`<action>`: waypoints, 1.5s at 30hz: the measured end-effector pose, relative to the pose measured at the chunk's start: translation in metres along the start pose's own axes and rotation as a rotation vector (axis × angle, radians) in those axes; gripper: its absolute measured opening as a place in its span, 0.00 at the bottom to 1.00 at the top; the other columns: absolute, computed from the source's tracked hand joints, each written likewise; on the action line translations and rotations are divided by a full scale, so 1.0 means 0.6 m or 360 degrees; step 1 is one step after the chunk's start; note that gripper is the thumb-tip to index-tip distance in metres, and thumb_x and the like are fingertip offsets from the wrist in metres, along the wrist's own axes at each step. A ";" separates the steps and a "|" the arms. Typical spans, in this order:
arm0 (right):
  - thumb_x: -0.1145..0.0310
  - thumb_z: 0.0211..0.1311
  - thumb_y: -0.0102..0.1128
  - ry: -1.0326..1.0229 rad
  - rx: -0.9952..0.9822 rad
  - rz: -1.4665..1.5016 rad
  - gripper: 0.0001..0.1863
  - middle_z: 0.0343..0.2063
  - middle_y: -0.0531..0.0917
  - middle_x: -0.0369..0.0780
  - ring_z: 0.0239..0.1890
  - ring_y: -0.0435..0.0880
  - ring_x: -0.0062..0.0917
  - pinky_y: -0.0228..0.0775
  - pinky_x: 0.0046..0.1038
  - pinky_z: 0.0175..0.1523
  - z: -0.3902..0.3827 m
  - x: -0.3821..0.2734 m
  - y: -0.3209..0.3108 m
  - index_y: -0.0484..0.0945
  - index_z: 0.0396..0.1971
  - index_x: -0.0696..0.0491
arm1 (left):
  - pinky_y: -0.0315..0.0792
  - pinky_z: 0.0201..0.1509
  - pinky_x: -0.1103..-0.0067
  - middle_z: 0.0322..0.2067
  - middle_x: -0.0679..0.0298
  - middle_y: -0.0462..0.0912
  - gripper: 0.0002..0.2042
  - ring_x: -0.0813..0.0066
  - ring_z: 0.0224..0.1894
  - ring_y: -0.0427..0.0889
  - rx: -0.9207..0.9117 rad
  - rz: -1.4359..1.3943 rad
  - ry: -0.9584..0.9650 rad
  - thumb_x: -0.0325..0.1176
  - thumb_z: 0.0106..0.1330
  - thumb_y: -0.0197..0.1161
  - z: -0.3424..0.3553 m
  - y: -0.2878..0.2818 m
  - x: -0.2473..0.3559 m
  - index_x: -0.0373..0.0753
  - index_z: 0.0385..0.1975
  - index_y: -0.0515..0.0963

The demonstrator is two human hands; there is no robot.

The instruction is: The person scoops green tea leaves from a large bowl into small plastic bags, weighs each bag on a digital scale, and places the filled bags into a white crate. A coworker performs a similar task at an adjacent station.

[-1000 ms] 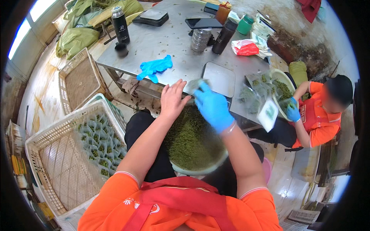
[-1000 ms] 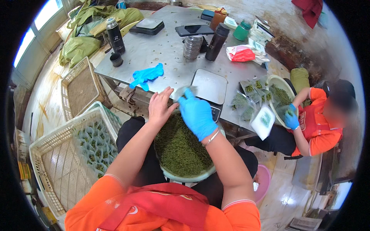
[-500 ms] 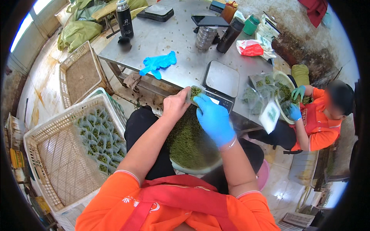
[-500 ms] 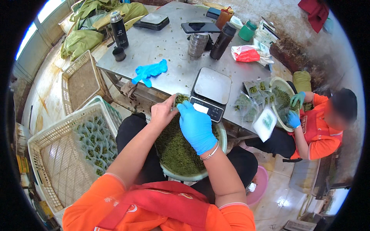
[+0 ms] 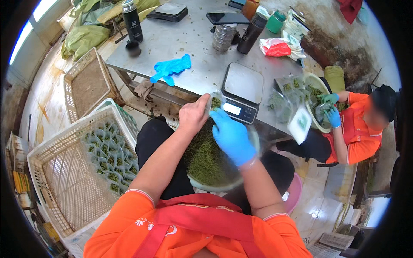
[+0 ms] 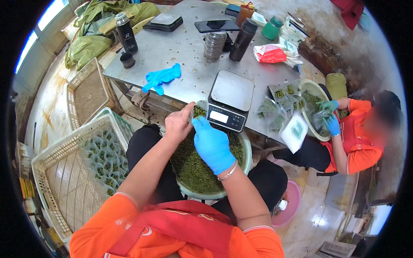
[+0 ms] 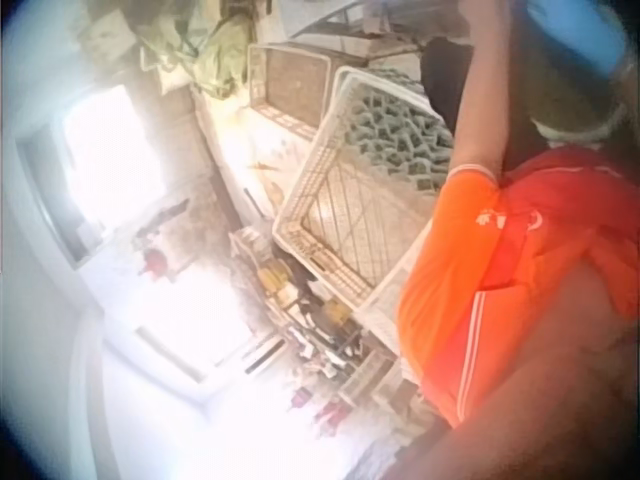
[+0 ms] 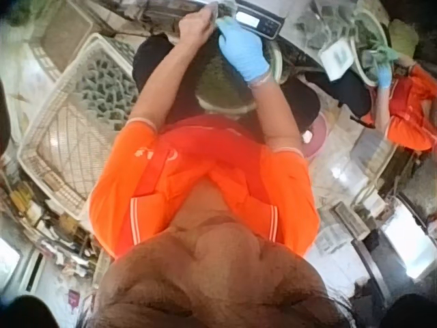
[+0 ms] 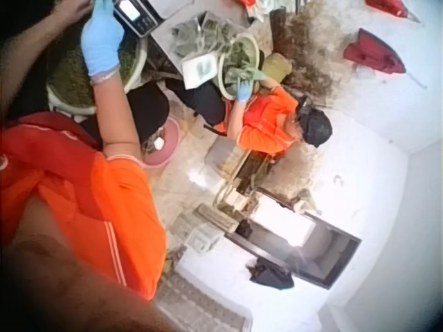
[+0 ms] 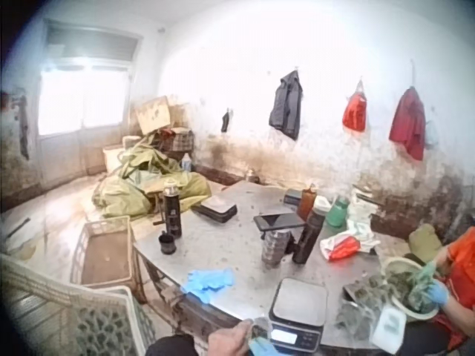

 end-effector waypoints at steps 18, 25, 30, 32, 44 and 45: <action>0.70 0.56 0.49 0.0060 -0.0091 0.0061 0.11 0.39 0.76 0.44 0.28 0.79 0.41 0.72 0.38 0.29 0.040 0.044 0.075 0.73 0.39 0.51 | 0.72 0.33 0.68 0.37 0.56 0.80 0.31 0.58 0.30 0.80 -0.0125 0.0036 0.0085 0.33 0.44 0.66 0.006 0.006 0.019 0.38 0.52 0.66; 0.75 0.49 0.53 0.0339 0.0679 0.0729 0.21 0.43 0.78 0.43 0.39 0.79 0.33 0.71 0.32 0.45 -0.038 0.189 -0.105 0.75 0.47 0.53 | 0.71 0.44 0.69 0.41 0.56 0.81 0.32 0.55 0.39 0.80 -0.0236 -0.0380 -0.0789 0.55 0.52 0.62 -0.009 0.018 -0.072 0.42 0.54 0.66; 0.72 0.52 0.53 0.0421 0.0600 -0.0829 0.18 0.45 0.78 0.46 0.46 0.77 0.39 0.67 0.34 0.51 -0.039 0.396 -0.086 0.76 0.46 0.52 | 0.69 0.49 0.68 0.44 0.58 0.80 0.38 0.54 0.44 0.78 -0.0271 -0.0573 -0.0862 0.61 0.49 0.61 -0.009 0.030 -0.083 0.41 0.56 0.65; 0.72 0.57 0.50 0.0708 0.0871 0.0129 0.15 0.42 0.80 0.45 0.42 0.78 0.36 0.68 0.31 0.50 -0.050 0.468 -0.104 0.78 0.44 0.51 | 0.71 0.44 0.71 0.42 0.55 0.80 0.34 0.61 0.40 0.81 -0.0210 -0.0790 -0.0886 0.58 0.55 0.59 -0.020 0.040 -0.097 0.38 0.55 0.66; 0.82 0.55 0.44 -0.0166 0.0810 0.0312 0.20 0.49 0.76 0.47 0.54 0.72 0.37 0.58 0.32 0.61 0.009 0.154 -0.076 0.74 0.48 0.56 | 0.71 0.45 0.73 0.47 0.55 0.78 0.23 0.69 0.33 0.82 0.0412 -0.0758 -0.0928 0.46 0.67 0.50 -0.189 -0.323 -0.224 0.36 0.55 0.67; 0.82 0.55 0.44 -0.0037 0.0835 0.0539 0.20 0.50 0.75 0.47 0.54 0.72 0.37 0.58 0.32 0.61 -0.009 0.163 -0.083 0.74 0.48 0.58 | 0.71 0.45 0.72 0.44 0.53 0.79 0.22 0.66 0.34 0.82 0.0475 -0.0535 -0.1036 0.45 0.67 0.49 -0.237 -0.390 -0.239 0.37 0.55 0.67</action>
Point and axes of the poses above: each hand's wrist, its own z-axis towards the middle knuckle, its own y-axis out of the palm, x = y × z, the point moved 10 cm from there along z, towards the middle knuckle
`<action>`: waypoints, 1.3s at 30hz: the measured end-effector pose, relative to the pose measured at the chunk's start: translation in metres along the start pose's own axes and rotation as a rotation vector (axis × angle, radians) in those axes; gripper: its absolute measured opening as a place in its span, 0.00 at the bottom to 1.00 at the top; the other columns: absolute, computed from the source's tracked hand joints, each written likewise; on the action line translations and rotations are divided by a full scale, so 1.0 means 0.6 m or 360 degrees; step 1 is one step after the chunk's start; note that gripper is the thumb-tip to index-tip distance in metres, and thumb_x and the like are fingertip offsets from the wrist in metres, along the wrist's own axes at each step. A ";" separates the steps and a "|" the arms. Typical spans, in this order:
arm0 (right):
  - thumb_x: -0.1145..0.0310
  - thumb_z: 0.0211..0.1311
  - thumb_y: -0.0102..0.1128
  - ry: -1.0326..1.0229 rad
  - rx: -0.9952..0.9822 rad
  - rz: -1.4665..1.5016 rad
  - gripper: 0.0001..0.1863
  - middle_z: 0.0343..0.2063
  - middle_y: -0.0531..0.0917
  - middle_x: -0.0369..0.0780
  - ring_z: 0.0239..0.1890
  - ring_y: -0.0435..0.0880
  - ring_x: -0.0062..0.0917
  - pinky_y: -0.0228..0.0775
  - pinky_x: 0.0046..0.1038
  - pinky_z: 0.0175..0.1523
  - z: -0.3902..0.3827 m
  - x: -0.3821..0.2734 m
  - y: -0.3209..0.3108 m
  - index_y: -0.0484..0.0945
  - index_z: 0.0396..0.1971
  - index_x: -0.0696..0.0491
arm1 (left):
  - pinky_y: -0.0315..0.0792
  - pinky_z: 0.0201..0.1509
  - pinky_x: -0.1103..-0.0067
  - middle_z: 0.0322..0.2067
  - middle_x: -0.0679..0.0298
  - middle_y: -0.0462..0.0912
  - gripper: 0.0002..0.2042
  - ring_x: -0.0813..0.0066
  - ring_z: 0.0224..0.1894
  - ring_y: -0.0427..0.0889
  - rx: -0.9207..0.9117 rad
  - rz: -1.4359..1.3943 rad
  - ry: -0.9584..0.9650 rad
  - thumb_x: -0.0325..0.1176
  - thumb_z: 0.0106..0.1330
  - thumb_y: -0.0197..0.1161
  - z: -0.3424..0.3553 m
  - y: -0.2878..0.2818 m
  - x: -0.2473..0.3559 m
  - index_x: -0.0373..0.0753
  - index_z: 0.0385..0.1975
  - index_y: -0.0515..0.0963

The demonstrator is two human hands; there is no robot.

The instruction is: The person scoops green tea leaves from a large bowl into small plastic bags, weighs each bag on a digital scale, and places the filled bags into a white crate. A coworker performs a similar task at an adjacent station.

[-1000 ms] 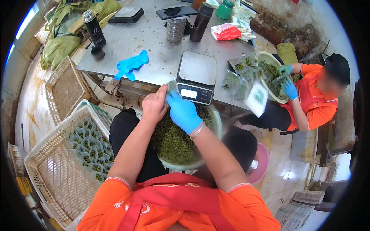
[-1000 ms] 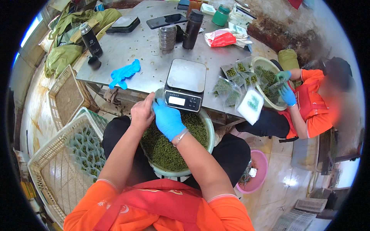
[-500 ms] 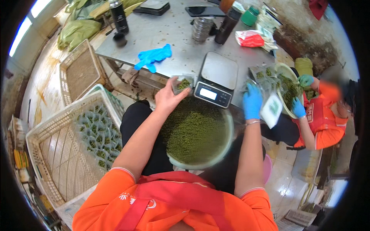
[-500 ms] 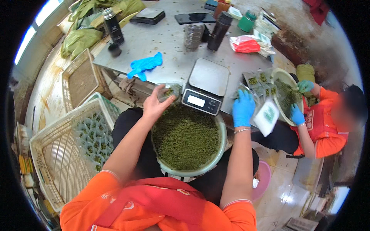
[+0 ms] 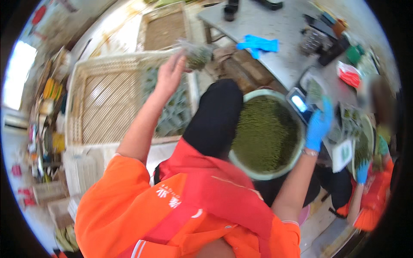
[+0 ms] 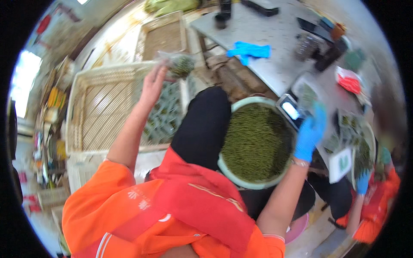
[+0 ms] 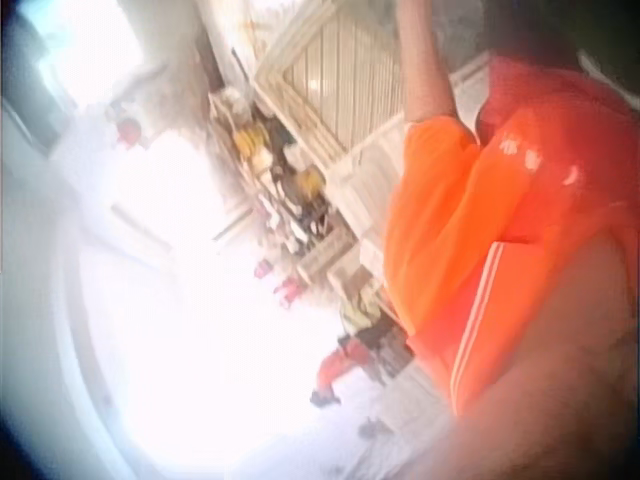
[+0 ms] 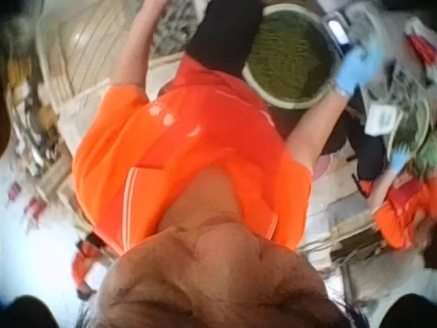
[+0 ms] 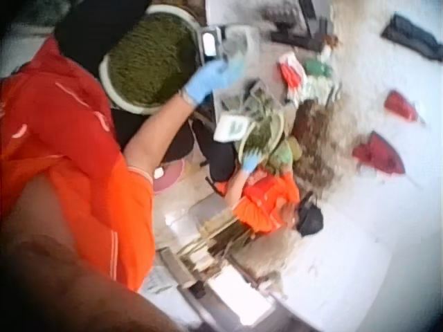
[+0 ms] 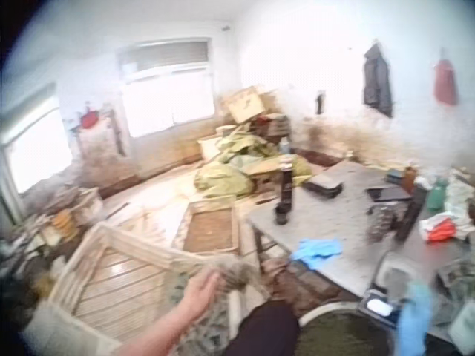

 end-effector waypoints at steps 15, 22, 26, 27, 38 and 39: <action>0.69 0.58 0.56 0.0531 -0.0932 0.0262 0.17 0.42 0.80 0.48 0.45 0.81 0.33 0.70 0.30 0.50 -0.246 0.031 0.124 0.75 0.48 0.58 | 0.66 0.54 0.61 0.44 0.41 0.76 0.27 0.46 0.47 0.76 -0.0672 0.1618 -0.1237 0.46 0.62 0.40 -0.300 -0.203 -0.401 0.32 0.56 0.58; 0.58 0.51 0.59 0.0543 -0.1103 -0.0521 0.22 0.36 0.80 0.50 0.39 0.79 0.46 0.71 0.42 0.44 -0.314 0.049 0.125 0.75 0.44 0.54 | 0.66 0.54 0.63 0.54 0.46 0.69 0.35 0.51 0.52 0.73 -0.0652 0.1402 -0.0874 0.48 0.58 0.52 -0.296 -0.167 -0.411 0.33 0.62 0.51; 0.58 0.47 0.62 0.0498 -0.1373 -0.0637 0.16 0.30 0.80 0.48 0.34 0.79 0.45 0.71 0.43 0.39 -0.347 0.025 0.163 0.75 0.32 0.53 | 0.67 0.52 0.64 0.46 0.49 0.75 0.31 0.52 0.47 0.75 -0.0093 0.1487 -0.0212 0.43 0.55 0.60 -0.212 -0.123 -0.200 0.37 0.57 0.62; 0.60 0.47 0.63 0.0390 -0.1286 -0.0661 0.15 0.30 0.80 0.48 0.34 0.79 0.44 0.71 0.42 0.38 -0.356 0.020 0.168 0.75 0.32 0.53 | 0.67 0.51 0.64 0.44 0.50 0.76 0.27 0.52 0.45 0.75 -0.0136 0.1345 -0.0070 0.40 0.54 0.61 -0.197 -0.085 -0.162 0.37 0.54 0.65; 0.61 0.57 0.57 0.0915 -0.0848 0.0068 0.14 0.28 0.81 0.45 0.33 0.80 0.41 0.72 0.37 0.39 -0.253 0.007 0.065 0.77 0.38 0.54 | 0.74 0.35 0.74 0.33 0.60 0.81 0.17 0.66 0.32 0.82 -0.1269 0.0092 0.0659 0.33 0.56 0.62 -0.211 0.402 0.149 0.41 0.46 0.74; 0.61 0.58 0.57 0.0625 -0.0750 -0.0216 0.14 0.29 0.81 0.45 0.34 0.80 0.41 0.72 0.37 0.40 -0.230 -0.007 0.049 0.77 0.39 0.55 | 0.75 0.35 0.75 0.33 0.59 0.81 0.17 0.67 0.32 0.82 -0.1349 0.0183 0.0750 0.34 0.56 0.62 -0.216 0.431 0.146 0.41 0.47 0.74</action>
Point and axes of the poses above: each hand's wrist, its own z-axis towards the middle knuckle, its own y-axis out of the palm, x = y × z, the point moved 10 cm from there along z, towards the middle knuckle
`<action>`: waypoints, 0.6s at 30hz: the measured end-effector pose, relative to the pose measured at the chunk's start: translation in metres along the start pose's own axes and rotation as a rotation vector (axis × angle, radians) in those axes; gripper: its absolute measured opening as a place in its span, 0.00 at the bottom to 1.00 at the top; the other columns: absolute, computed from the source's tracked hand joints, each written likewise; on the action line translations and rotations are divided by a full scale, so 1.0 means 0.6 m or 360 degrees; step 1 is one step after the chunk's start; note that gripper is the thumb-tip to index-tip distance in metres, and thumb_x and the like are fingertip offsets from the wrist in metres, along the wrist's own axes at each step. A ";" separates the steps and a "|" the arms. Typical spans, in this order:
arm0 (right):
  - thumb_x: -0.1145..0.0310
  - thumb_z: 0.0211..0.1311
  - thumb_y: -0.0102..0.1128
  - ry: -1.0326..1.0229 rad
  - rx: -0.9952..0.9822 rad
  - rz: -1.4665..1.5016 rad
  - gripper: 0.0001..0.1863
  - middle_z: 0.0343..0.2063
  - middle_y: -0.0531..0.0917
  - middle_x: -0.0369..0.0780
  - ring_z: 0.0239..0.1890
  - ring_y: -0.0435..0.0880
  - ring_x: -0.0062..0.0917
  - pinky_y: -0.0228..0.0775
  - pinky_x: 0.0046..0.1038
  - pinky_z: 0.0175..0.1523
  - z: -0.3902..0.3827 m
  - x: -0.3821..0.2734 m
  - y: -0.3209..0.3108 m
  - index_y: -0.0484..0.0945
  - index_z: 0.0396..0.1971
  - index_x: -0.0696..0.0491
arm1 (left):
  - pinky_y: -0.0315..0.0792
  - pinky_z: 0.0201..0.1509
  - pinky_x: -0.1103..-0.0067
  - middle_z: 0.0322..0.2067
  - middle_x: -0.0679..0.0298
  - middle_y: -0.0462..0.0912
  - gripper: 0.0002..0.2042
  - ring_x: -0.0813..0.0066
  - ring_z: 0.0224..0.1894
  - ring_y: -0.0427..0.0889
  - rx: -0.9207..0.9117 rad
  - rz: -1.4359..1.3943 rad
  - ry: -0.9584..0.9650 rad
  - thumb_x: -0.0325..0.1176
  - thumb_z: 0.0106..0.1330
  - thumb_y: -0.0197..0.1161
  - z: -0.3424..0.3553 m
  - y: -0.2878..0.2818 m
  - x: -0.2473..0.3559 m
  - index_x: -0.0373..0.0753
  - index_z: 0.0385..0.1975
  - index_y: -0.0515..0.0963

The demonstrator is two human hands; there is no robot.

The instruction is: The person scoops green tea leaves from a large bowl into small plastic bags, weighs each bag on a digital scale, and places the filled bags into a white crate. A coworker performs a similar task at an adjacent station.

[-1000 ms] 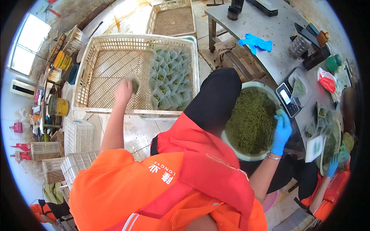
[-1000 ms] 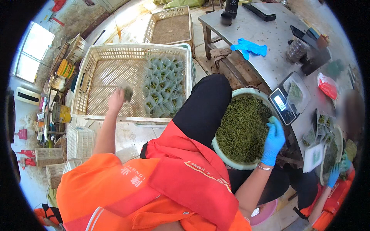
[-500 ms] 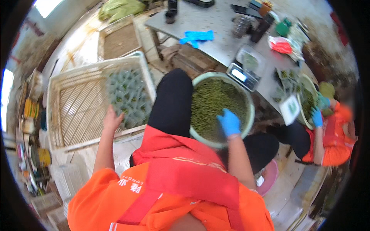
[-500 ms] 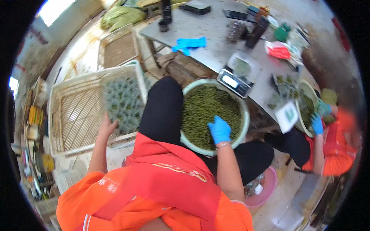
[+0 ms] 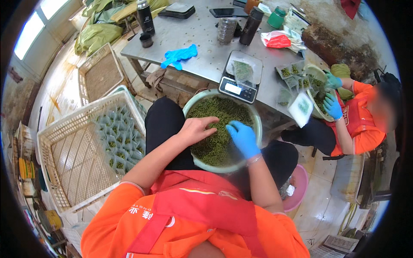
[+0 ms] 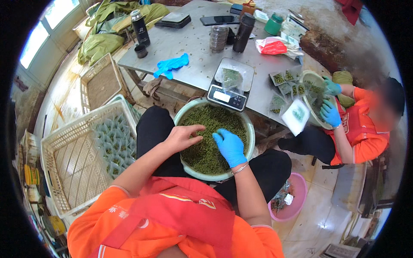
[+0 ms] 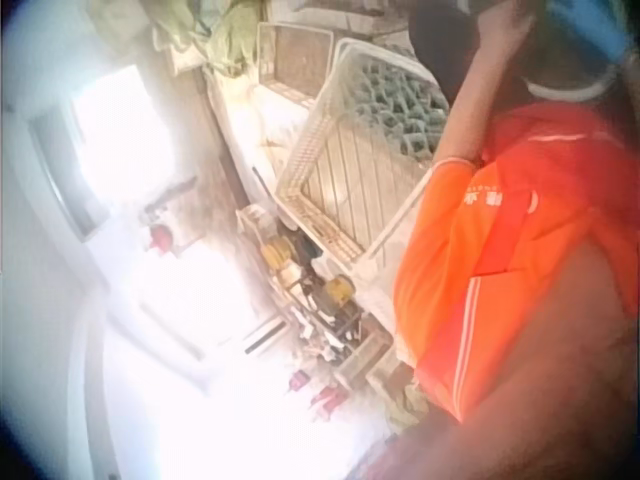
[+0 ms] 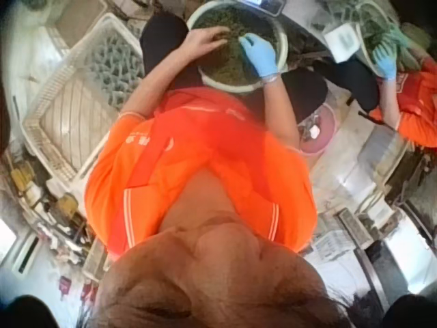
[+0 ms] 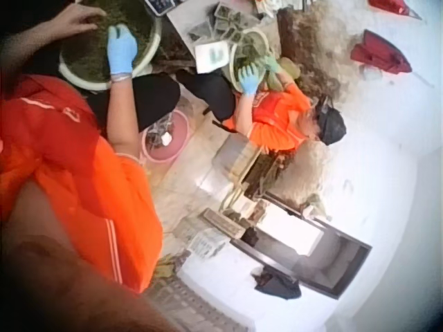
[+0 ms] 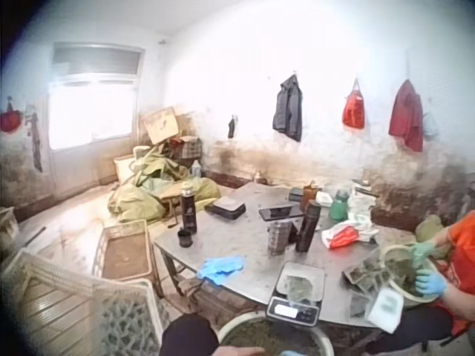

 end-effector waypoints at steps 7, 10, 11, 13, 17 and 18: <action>0.63 0.56 0.53 0.0376 0.0081 -0.0207 0.29 0.32 0.80 0.49 0.31 0.79 0.46 0.71 0.43 0.36 0.159 0.004 -0.065 0.61 0.60 0.44 | 0.74 0.36 0.79 0.31 0.62 0.82 0.13 0.75 0.31 0.82 0.0128 -0.0353 -0.0383 0.35 0.60 0.60 0.017 0.052 -0.108 0.39 0.42 0.76; 0.65 0.54 0.52 0.0242 0.0152 -0.0262 0.31 0.28 0.80 0.51 0.29 0.79 0.48 0.70 0.44 0.34 0.202 0.000 -0.064 0.58 0.61 0.41 | 0.75 0.35 0.79 0.31 0.62 0.83 0.11 0.75 0.30 0.82 0.0144 -0.0287 -0.0344 0.34 0.60 0.60 0.012 0.041 -0.088 0.39 0.40 0.77; 0.66 0.54 0.54 0.0197 0.0226 -0.0311 0.26 0.23 0.81 0.43 0.19 0.80 0.33 0.72 0.34 0.30 0.210 0.019 -0.059 0.66 0.56 0.42 | 0.75 0.35 0.79 0.31 0.62 0.83 0.11 0.75 0.30 0.82 0.0163 -0.0285 -0.0325 0.34 0.60 0.60 0.014 0.038 -0.083 0.39 0.40 0.77; 0.66 0.55 0.55 0.0145 0.0257 -0.0259 0.22 0.21 0.81 0.43 0.18 0.80 0.31 0.72 0.32 0.29 0.200 0.043 -0.047 0.71 0.52 0.43 | 0.75 0.35 0.79 0.31 0.63 0.83 0.11 0.74 0.31 0.83 0.0164 -0.0260 -0.0329 0.34 0.60 0.60 0.013 0.033 -0.081 0.39 0.40 0.77; 0.67 0.60 0.51 0.0138 0.0468 0.0183 0.14 0.18 0.79 0.40 0.15 0.78 0.23 0.71 0.27 0.25 0.138 0.061 -0.052 0.75 0.47 0.45 | 0.75 0.35 0.79 0.31 0.62 0.83 0.10 0.73 0.31 0.83 0.0121 -0.0286 -0.0325 0.34 0.59 0.60 0.018 0.041 -0.082 0.39 0.40 0.77; 0.68 0.61 0.50 0.0131 0.0542 0.0296 0.15 0.17 0.79 0.39 0.15 0.77 0.22 0.70 0.26 0.24 0.126 0.054 -0.059 0.75 0.48 0.45 | 0.75 0.35 0.79 0.30 0.62 0.83 0.10 0.73 0.31 0.83 0.0115 -0.0273 -0.0309 0.34 0.59 0.60 0.019 0.042 -0.079 0.39 0.39 0.77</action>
Point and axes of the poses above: each hand's wrist, its own z-axis towards the middle knuckle, its own y-axis out of the palm, x = y × z, the point moved 10 cm from there along z, towards the middle knuckle
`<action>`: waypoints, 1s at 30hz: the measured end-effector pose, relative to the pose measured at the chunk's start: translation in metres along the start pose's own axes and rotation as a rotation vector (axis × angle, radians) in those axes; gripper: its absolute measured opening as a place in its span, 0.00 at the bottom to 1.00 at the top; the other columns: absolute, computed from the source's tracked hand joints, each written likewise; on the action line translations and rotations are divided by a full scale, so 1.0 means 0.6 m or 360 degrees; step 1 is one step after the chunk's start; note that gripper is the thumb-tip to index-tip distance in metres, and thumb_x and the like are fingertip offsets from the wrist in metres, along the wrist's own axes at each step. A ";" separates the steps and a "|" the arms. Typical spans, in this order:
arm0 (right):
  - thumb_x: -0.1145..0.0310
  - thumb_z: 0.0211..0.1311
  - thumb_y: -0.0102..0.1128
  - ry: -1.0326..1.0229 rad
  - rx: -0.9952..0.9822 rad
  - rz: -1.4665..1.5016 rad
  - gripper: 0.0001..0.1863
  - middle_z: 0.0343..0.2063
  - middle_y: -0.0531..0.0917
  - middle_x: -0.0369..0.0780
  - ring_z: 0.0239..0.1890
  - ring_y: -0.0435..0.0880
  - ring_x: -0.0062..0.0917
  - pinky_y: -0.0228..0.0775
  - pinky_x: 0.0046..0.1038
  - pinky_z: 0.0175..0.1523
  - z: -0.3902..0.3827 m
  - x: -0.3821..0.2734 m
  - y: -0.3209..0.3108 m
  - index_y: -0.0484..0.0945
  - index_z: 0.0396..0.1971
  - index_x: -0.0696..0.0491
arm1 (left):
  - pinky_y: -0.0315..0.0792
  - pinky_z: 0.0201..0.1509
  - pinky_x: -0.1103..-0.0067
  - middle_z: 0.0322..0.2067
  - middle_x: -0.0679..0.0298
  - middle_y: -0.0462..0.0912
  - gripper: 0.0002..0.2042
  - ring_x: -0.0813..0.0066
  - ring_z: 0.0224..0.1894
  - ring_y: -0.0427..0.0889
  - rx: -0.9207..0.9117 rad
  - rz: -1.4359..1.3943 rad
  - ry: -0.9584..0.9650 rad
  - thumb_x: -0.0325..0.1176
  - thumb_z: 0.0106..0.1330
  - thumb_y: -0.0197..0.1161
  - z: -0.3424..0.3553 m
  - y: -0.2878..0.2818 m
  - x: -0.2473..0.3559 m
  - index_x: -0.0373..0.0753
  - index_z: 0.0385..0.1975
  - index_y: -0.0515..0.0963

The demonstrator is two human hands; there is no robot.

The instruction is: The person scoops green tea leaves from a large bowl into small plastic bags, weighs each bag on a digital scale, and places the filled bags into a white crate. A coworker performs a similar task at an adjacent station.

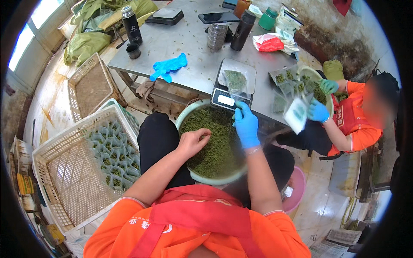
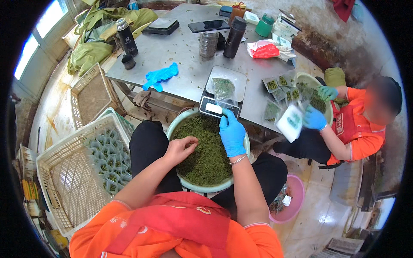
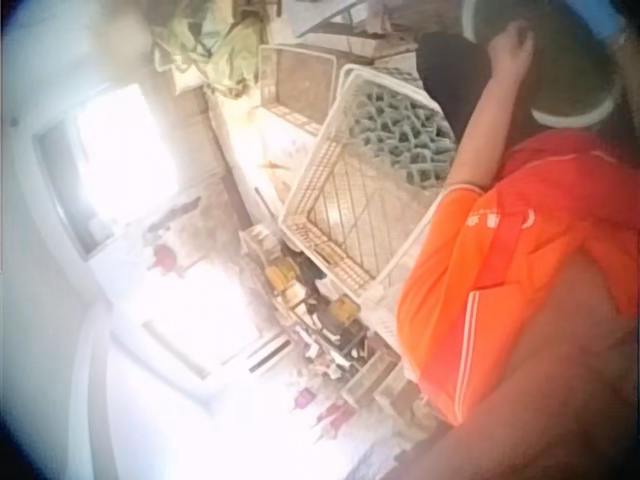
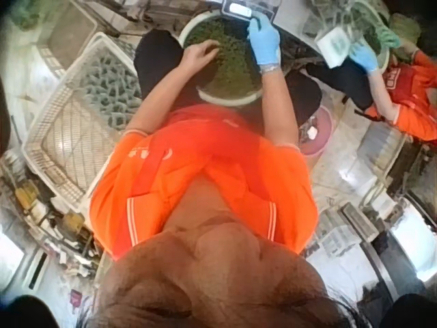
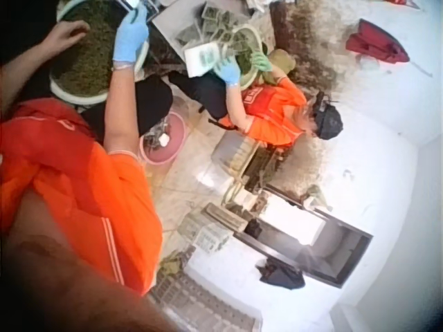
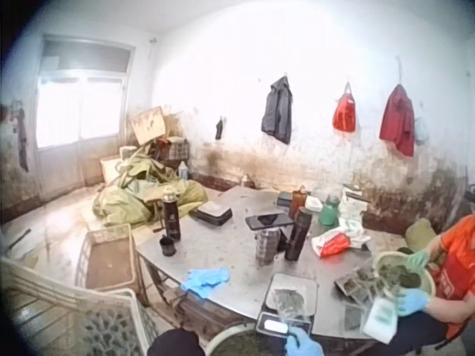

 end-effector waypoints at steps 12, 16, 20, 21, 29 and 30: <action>0.60 0.57 0.51 0.0208 -0.0240 -0.0348 0.14 0.25 0.80 0.48 0.28 0.79 0.46 0.69 0.45 0.33 0.085 -0.010 0.030 0.75 0.43 0.44 | 0.76 0.35 0.78 0.30 0.61 0.83 0.10 0.72 0.31 0.83 0.0014 0.0015 0.0002 0.34 0.60 0.59 -0.006 -0.001 0.001 0.40 0.39 0.77; 0.59 0.60 0.50 0.0024 0.0047 -0.0292 0.15 0.23 0.80 0.48 0.27 0.79 0.45 0.69 0.43 0.32 0.056 -0.045 -0.003 0.75 0.47 0.42 | 0.76 0.35 0.78 0.30 0.61 0.83 0.10 0.72 0.30 0.83 -0.0044 0.0057 0.0035 0.34 0.60 0.59 -0.006 0.008 0.005 0.40 0.39 0.77; 0.58 0.61 0.48 -0.0039 -0.0033 -0.0677 0.19 0.23 0.79 0.49 0.26 0.78 0.46 0.69 0.44 0.31 0.095 -0.063 0.016 0.72 0.52 0.40 | 0.76 0.35 0.78 0.30 0.62 0.83 0.10 0.72 0.30 0.83 -0.0081 0.0075 0.0038 0.34 0.59 0.59 -0.006 0.015 0.004 0.40 0.39 0.77; 0.58 0.61 0.47 -0.0039 -0.0111 -0.0728 0.17 0.23 0.79 0.49 0.25 0.78 0.46 0.68 0.45 0.31 0.102 -0.059 0.029 0.72 0.49 0.41 | 0.76 0.35 0.78 0.30 0.61 0.83 0.10 0.71 0.30 0.83 -0.0084 0.0089 0.0030 0.34 0.59 0.59 -0.008 0.015 0.003 0.40 0.39 0.77; 0.59 0.57 0.55 0.0311 0.0188 0.0175 0.12 0.22 0.80 0.44 0.25 0.80 0.40 0.69 0.37 0.29 0.048 0.042 0.002 0.75 0.38 0.47 | 0.76 0.34 0.76 0.29 0.60 0.82 0.09 0.69 0.30 0.83 -0.0036 0.0120 0.0108 0.34 0.59 0.59 -0.006 0.007 0.016 0.41 0.38 0.77; 0.59 0.58 0.54 0.0273 0.0220 0.0101 0.12 0.22 0.80 0.44 0.25 0.80 0.40 0.69 0.38 0.30 0.047 0.027 -0.008 0.76 0.39 0.47 | 0.76 0.34 0.76 0.29 0.60 0.82 0.09 0.69 0.29 0.83 -0.0058 0.0122 0.0106 0.34 0.59 0.59 -0.004 0.010 0.016 0.41 0.38 0.77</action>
Point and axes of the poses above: each hand's wrist, its own z-axis towards the middle knuckle, its own y-axis out of the palm, x = y × z, the point moved 10 cm from there along z, towards the middle knuckle
